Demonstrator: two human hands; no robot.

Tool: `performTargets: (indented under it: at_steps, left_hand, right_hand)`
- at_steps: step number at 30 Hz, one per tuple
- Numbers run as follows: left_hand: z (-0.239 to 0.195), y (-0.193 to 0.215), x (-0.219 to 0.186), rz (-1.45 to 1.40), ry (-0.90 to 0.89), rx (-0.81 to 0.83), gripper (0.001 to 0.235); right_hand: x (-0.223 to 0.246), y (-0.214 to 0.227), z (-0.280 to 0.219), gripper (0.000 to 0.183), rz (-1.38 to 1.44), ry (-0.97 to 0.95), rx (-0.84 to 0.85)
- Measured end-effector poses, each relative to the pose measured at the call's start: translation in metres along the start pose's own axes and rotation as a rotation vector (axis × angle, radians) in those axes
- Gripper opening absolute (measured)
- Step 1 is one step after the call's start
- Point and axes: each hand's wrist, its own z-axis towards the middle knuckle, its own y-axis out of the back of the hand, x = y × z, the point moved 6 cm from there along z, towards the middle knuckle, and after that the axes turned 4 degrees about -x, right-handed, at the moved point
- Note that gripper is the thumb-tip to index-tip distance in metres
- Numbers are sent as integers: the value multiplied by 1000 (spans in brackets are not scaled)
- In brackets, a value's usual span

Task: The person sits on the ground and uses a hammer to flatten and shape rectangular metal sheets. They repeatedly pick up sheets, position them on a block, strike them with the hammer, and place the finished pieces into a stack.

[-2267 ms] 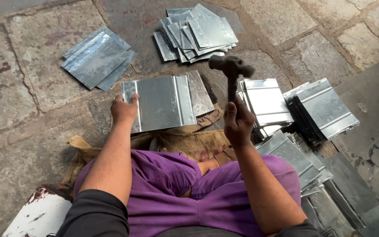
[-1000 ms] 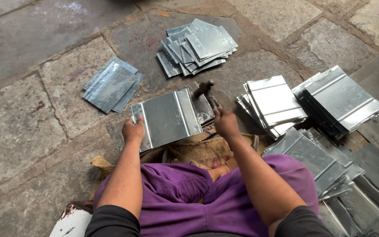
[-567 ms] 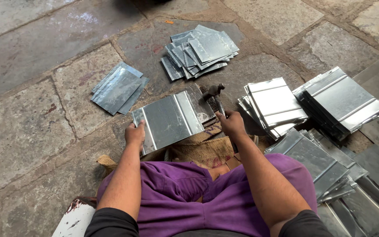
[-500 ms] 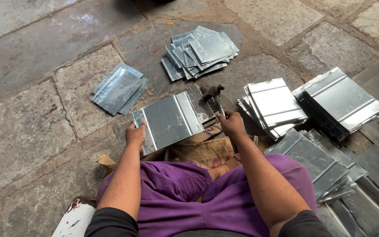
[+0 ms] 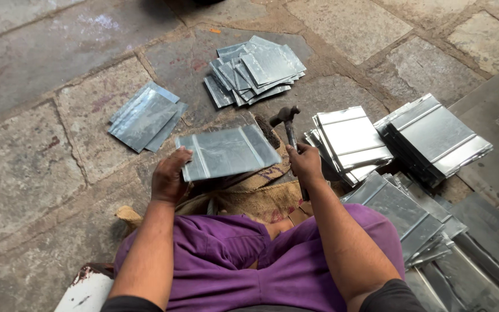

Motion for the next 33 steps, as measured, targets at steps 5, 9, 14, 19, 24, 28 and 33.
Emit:
performTargets:
  at_steps: [5, 9, 14, 19, 24, 28, 33]
  left_hand:
    - [-7, -27, 19, 430, 69, 273, 82]
    - [-23, -29, 63, 265, 863, 446, 62]
    - [-31, -48, 69, -116, 1078, 246, 58]
    - [-26, -83, 73, -61, 1058, 296, 76]
    - [-22, -59, 88, -86, 1088, 145, 60]
    - [-10, -31, 94, 66, 1018, 91, 86]
    - [-2, -27, 89, 57, 1113, 214, 78]
  right_hand:
    - [-3, 9, -7, 37, 9, -59, -22]
    - [2, 14, -11, 35, -34, -46, -34]
    - [6, 12, -19, 32, -100, 28, -31]
    - [26, -2, -37, 29, -260, 238, -3]
    - [74, -1, -78, 41, -251, 590, -66]
    - [132, 28, -122, 13, -285, 946, -190]
    - [138, 70, -156, 34, 361, 931, -206]
